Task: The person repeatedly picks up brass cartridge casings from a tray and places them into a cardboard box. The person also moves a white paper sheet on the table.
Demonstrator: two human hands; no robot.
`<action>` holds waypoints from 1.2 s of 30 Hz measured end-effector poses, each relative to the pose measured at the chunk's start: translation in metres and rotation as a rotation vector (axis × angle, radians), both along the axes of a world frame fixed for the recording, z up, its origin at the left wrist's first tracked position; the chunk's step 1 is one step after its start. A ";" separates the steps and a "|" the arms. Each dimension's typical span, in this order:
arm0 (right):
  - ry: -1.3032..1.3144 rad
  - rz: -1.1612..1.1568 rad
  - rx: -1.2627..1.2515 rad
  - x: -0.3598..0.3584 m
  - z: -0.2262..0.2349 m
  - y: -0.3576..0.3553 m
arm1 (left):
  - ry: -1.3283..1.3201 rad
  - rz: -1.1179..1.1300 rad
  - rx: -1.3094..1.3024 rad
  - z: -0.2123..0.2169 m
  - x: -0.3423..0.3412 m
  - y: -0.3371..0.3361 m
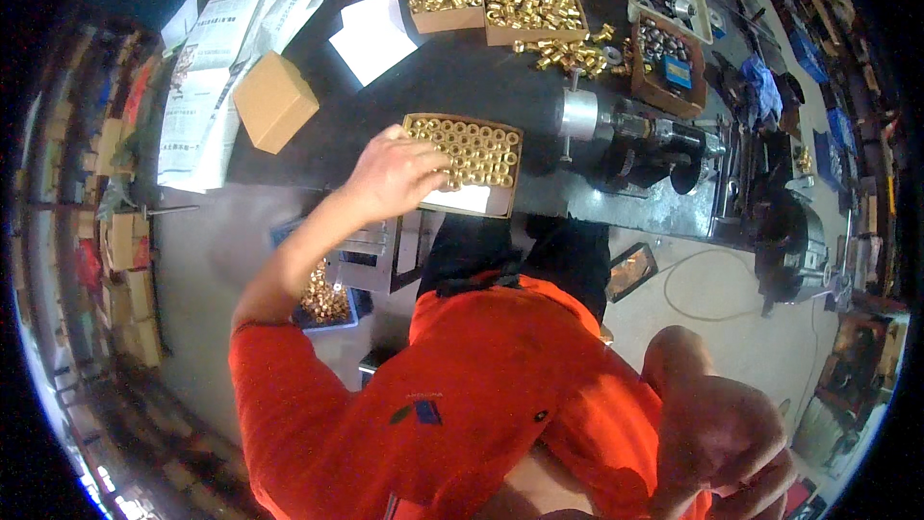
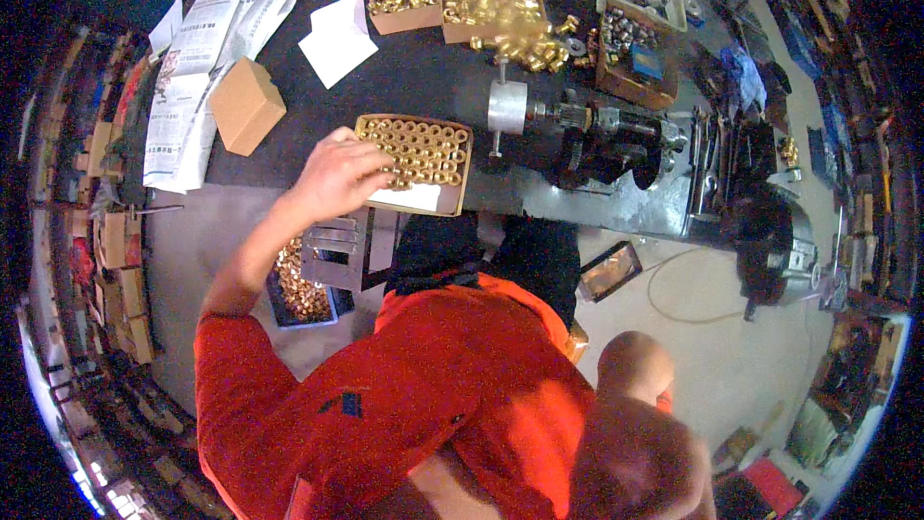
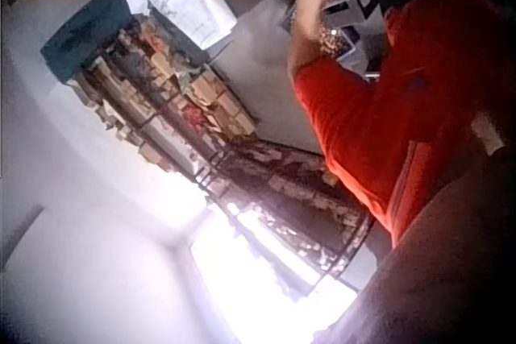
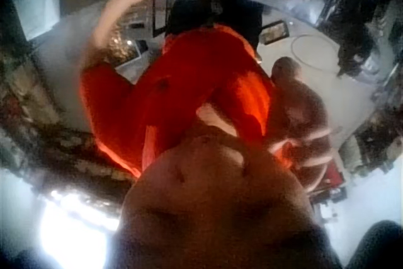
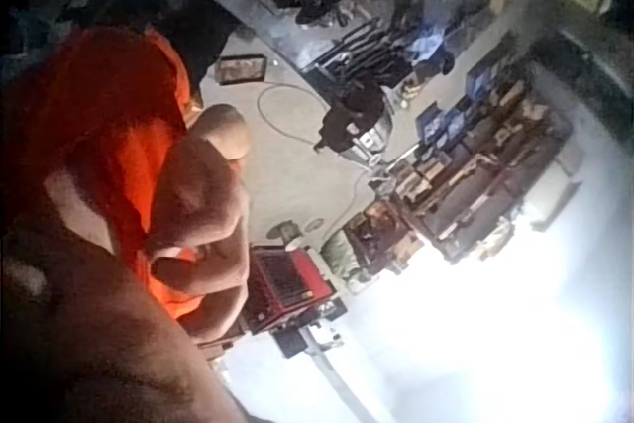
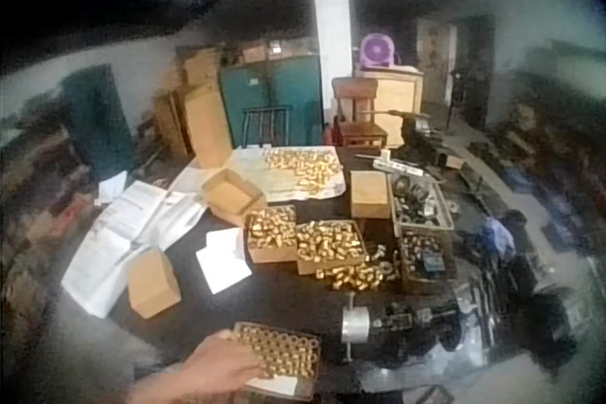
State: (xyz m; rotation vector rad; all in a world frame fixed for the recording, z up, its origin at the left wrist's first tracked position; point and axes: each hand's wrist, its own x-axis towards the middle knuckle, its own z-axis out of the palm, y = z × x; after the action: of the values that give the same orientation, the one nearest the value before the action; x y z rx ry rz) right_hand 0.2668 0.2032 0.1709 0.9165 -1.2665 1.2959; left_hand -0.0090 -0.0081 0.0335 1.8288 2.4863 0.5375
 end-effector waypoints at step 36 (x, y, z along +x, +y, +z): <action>-1.235 -0.669 0.343 -0.005 -0.341 0.040 | 0.186 0.179 -0.121 -0.063 -0.115 0.172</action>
State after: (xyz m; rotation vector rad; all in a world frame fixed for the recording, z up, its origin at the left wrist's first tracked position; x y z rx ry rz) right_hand 0.2622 0.2431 -0.1697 -0.2744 -2.5078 1.0574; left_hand -0.1238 0.1643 -0.0295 1.6956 2.7527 0.2216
